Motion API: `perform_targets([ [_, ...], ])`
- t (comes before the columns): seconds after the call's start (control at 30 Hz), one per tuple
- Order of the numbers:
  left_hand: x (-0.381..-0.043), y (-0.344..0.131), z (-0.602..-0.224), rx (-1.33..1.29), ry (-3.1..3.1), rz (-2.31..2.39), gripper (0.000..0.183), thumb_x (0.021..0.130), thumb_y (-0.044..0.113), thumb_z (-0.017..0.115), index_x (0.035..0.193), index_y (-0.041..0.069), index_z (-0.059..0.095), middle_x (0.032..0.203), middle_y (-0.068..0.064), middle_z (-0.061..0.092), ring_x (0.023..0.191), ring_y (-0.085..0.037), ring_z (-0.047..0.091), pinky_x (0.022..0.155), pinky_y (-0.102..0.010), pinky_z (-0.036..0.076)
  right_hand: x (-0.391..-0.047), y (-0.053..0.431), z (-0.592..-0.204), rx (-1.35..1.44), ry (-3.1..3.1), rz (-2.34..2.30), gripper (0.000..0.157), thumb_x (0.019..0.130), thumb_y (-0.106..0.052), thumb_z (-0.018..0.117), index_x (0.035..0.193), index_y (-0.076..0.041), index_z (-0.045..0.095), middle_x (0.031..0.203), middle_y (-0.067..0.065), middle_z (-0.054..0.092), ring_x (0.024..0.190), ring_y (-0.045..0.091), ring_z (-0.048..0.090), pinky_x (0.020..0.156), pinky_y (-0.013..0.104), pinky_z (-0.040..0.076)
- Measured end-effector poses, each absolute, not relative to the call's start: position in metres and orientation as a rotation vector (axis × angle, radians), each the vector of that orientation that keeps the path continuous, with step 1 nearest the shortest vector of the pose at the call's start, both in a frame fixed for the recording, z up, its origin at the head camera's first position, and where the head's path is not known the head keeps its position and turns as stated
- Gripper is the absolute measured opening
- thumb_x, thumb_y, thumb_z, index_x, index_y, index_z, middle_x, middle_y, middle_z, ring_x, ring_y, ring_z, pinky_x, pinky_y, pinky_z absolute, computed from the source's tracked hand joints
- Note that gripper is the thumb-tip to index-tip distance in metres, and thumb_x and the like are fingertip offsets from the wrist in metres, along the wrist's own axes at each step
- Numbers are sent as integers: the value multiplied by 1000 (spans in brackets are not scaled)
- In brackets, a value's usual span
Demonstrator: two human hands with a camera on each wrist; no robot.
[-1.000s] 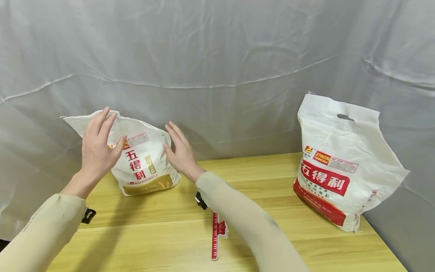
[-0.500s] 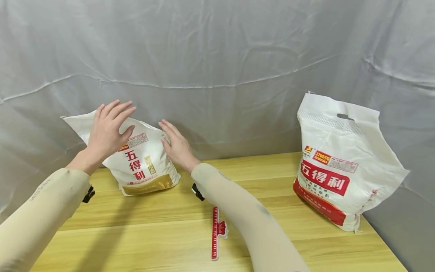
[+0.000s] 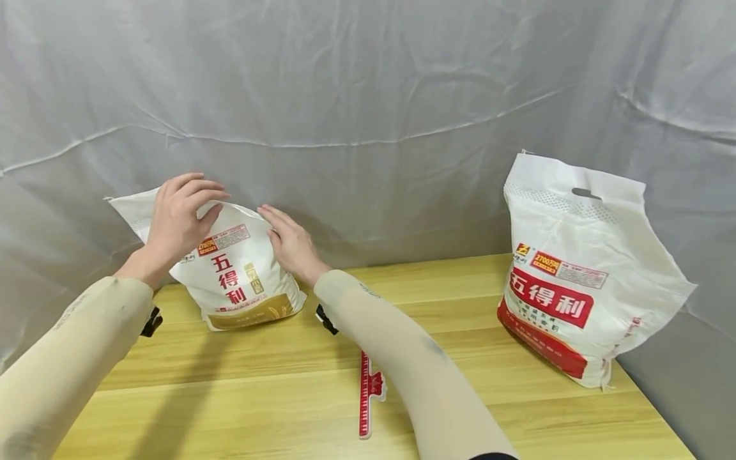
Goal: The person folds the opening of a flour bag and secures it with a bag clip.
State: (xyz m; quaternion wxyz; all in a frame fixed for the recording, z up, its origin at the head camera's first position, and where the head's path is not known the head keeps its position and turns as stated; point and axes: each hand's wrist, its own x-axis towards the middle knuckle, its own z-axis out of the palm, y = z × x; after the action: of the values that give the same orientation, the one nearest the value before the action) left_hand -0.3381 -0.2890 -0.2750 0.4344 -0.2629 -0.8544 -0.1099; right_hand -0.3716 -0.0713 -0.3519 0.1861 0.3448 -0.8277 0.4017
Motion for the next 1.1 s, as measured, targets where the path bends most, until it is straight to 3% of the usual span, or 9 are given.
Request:
perform_targets([
  [0.27, -336, -287, -278, -583, -2154, -286, 11, 90, -3, 76, 97, 4, 77, 107, -12, 75, 115, -38, 56, 103, -57, 35, -372, -74, -352, 855, -2325, 1226, 40, 107, -3, 53, 142, -18, 66, 148, -2, 61, 137, 15, 56, 113, 22, 41],
  [0.5, -333, -289, -279, -566, -2158, -268, 10, 91, -2, 76, 97, 5, 78, 105, -12, 74, 112, -37, 57, 102, -58, 35, -373, -75, -351, 831, -2317, 1271, 39, 106, -4, 54, 137, -20, 70, 142, -2, 65, 128, 16, 64, 103, 25, 51],
  [0.73, -329, -293, -279, -568, -2172, -218, 10, 88, -1, 79, 95, 6, 79, 98, -11, 72, 105, -38, 57, 97, -59, 35, -373, -75, -352, 821, -2318, 1284, 38, 105, -4, 54, 135, -21, 72, 139, -5, 66, 126, 14, 65, 102, 23, 51],
  [1.1, -319, -303, -289, -568, -2213, -166, 9, 85, 1, 83, 89, 8, 78, 94, -11, 69, 96, -37, 56, 91, -59, 37, -373, -73, -356, 889, -2324, 1221, 33, 105, -3, 58, 131, -15, 73, 141, -7, 64, 133, 12, 59, 111, 17, 40],
])
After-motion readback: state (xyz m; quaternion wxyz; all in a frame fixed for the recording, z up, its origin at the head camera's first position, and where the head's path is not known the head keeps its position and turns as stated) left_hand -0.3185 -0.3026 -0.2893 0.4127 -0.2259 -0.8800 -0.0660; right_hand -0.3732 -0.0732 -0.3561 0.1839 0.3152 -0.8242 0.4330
